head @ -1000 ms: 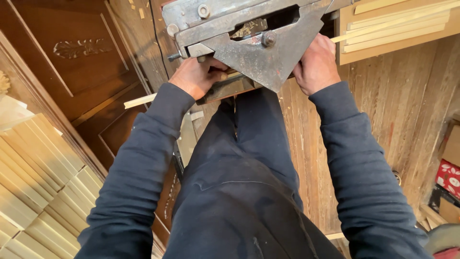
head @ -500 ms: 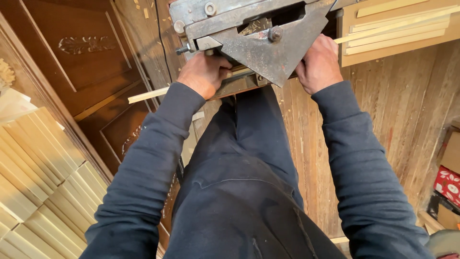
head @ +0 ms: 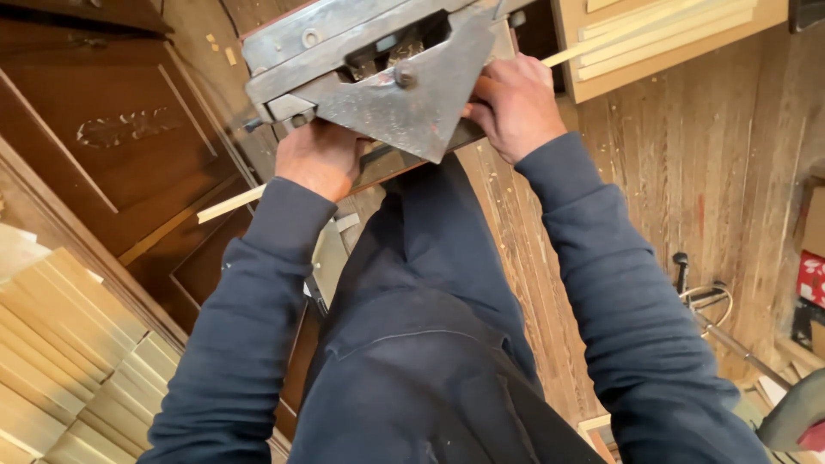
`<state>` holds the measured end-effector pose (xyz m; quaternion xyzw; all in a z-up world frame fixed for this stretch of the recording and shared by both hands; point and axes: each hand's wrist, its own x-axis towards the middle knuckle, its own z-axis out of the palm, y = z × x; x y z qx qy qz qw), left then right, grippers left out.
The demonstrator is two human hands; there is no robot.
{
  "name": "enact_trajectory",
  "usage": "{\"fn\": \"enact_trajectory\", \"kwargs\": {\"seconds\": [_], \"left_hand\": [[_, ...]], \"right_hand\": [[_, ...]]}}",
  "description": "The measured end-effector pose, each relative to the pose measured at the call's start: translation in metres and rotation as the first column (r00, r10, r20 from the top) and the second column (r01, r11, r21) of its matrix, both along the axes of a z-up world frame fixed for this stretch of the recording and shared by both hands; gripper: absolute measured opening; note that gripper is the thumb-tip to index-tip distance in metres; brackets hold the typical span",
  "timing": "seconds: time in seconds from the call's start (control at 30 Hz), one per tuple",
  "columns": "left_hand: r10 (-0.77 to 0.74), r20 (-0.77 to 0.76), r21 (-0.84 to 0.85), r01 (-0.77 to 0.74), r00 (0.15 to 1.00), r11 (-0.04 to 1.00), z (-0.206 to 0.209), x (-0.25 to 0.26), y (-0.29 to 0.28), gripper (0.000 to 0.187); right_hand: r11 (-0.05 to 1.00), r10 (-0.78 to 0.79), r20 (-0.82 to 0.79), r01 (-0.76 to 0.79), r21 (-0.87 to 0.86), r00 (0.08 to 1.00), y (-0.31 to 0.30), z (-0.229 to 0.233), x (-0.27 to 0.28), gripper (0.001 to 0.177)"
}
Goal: Cutting thin wooden strips to size using a manual mitre guillotine machine.
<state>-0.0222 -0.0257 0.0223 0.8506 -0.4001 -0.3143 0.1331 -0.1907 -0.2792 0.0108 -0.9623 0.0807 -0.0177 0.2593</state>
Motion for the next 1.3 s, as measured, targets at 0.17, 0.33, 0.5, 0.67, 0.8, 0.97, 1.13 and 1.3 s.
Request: {"fn": "enact_trajectory", "kwargs": {"seconds": [0.17, 0.33, 0.5, 0.67, 0.8, 0.97, 1.13, 1.3], "left_hand": [[-0.065, 0.155, -0.076, 0.078, 0.986, 0.994, -0.015, -0.003, 0.001, 0.027], [-0.055, 0.074, -0.05, 0.059, 0.996, 0.997, -0.005, 0.004, -0.001, 0.031], [0.011, -0.034, 0.076, -0.008, 0.999, 0.997, -0.002, 0.011, 0.0, 0.026], [0.069, -0.056, 0.0, -0.069, 0.996, 0.998, -0.011, 0.011, 0.009, 0.02], [0.065, -0.042, -0.012, -0.066, 0.997, 0.998, -0.012, 0.014, 0.011, 0.02], [0.043, -0.064, 0.014, -0.042, 0.997, 0.999, -0.011, 0.016, 0.007, 0.021], [0.045, -0.1, 0.119, -0.033, 0.994, 0.992, -0.009, 0.015, 0.006, 0.022], [0.024, 0.019, 0.007, -0.024, 1.0, 1.0, -0.043, 0.015, 0.019, 0.023]], "right_hand": [[1.0, -0.02, 0.008, 0.02, 0.016, 1.0, -0.003, -0.006, -0.004, 0.017], [1.0, -0.005, 0.006, 0.005, 0.021, 1.0, -0.002, -0.007, -0.003, 0.016], [1.0, 0.02, -0.001, -0.02, 0.014, 1.0, 0.004, 0.004, 0.0, 0.02], [0.999, 0.044, -0.022, -0.044, -0.009, 0.999, 0.01, 0.006, 0.003, 0.026], [0.999, 0.035, 0.006, -0.035, -0.003, 0.999, 0.012, 0.004, 0.005, 0.027], [1.0, 0.017, -0.002, -0.017, 0.009, 1.0, 0.01, -0.001, 0.004, 0.027], [0.996, 0.086, 0.002, -0.086, -0.039, 0.996, 0.012, 0.008, 0.011, 0.03], [0.999, 0.036, -0.029, -0.037, -0.019, 0.999, 0.011, 0.009, 0.025, 0.03]]}}
